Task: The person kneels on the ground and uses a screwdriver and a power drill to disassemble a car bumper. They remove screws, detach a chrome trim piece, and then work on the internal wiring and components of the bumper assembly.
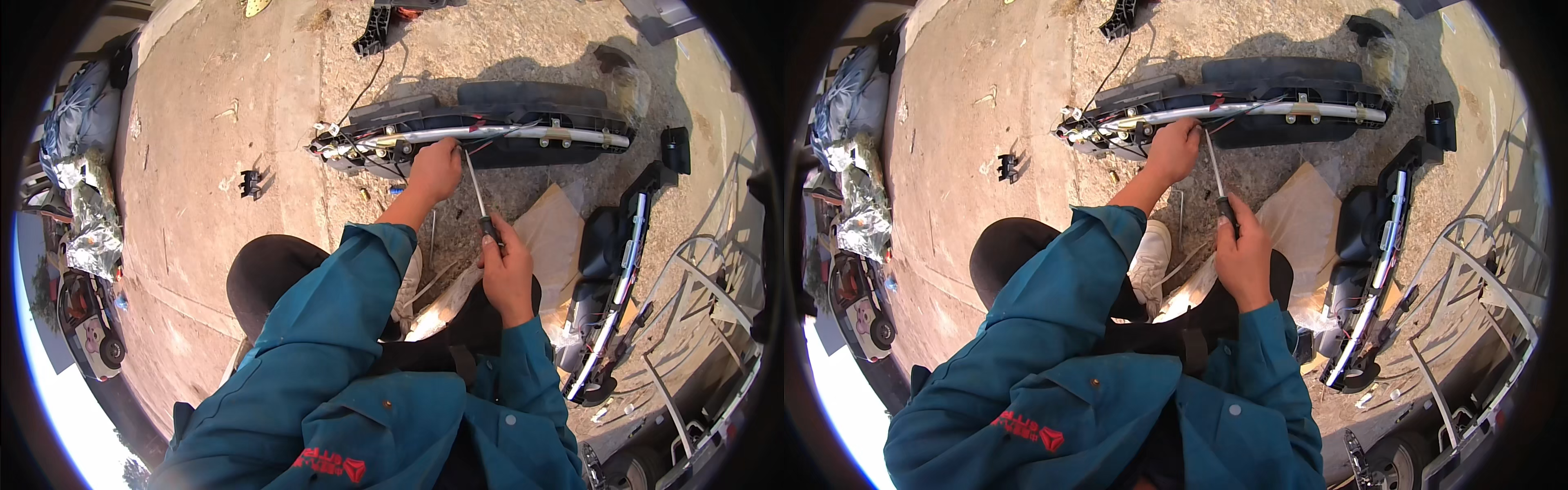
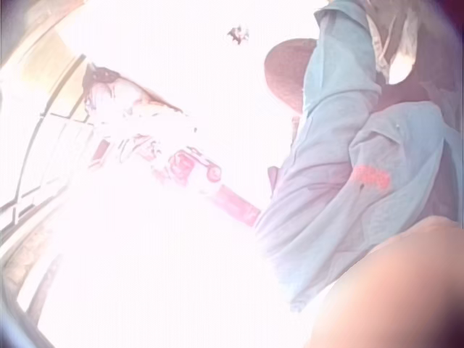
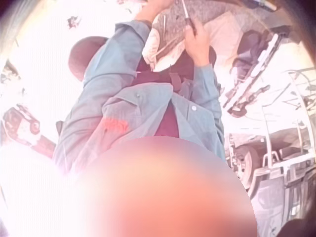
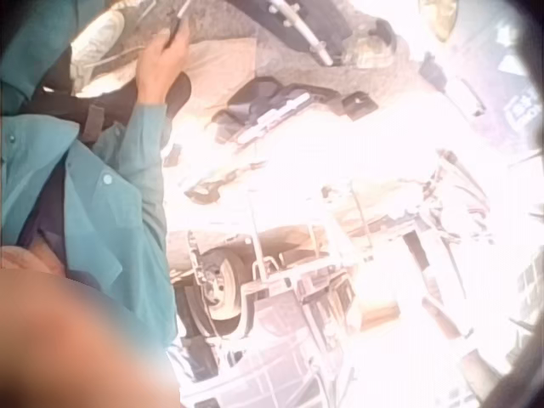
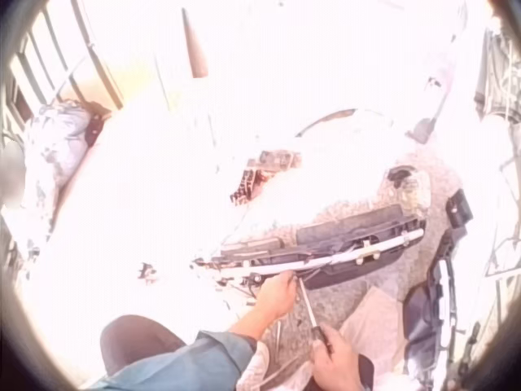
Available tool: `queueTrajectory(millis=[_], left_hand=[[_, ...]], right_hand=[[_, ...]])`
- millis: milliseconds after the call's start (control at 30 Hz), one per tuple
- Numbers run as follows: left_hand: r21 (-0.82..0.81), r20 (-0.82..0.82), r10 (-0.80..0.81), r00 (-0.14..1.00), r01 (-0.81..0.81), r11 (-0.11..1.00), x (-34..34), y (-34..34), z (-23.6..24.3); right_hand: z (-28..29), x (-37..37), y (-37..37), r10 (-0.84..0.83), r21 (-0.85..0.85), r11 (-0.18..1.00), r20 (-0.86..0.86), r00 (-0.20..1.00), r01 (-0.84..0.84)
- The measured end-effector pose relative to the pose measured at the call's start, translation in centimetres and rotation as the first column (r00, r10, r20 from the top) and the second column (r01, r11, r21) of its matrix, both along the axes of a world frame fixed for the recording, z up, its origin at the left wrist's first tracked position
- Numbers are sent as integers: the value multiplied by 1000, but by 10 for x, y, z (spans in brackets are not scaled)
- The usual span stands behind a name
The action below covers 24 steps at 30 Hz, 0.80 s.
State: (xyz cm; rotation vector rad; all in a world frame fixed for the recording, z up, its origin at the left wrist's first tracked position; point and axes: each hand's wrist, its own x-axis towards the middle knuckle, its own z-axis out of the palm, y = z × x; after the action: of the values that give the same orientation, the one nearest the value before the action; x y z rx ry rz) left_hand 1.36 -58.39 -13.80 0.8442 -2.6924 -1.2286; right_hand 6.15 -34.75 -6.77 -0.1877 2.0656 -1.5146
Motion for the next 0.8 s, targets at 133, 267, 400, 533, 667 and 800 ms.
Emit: queueTrajectory(millis=[133, 267, 400, 533, 667, 800], left_hand=[[-22, -60, -87, 994, 86, 996, 9, 1, -8], [54, -14, -124, 992, 124, 991, 10, 5, -5], [82, -27, -154, 988, 156, 984, 11, 4, -1], [78, -22, -191, 981, 192, 978, 13, 8, 2], [54, 17, -220, 975, 219, 974, 18, 13, 12], [-46, -11, -235, 972, 234, 971, 25, 17, 16]], right_hand=[[-3, 14, 15, 31, 89, 996, -104, 994, -22], [-5, 19, 19, 56, 152, 988, -201, 978, -25], [8, 23, 18, 74, 204, 979, -287, 955, -15], [23, 28, 17, 61, 206, 978, -294, 954, 1], [26, 39, 18, 92, 220, 976, -393, 915, -4], [31, 52, 14, 58, 199, 980, -398, 916, 25]])
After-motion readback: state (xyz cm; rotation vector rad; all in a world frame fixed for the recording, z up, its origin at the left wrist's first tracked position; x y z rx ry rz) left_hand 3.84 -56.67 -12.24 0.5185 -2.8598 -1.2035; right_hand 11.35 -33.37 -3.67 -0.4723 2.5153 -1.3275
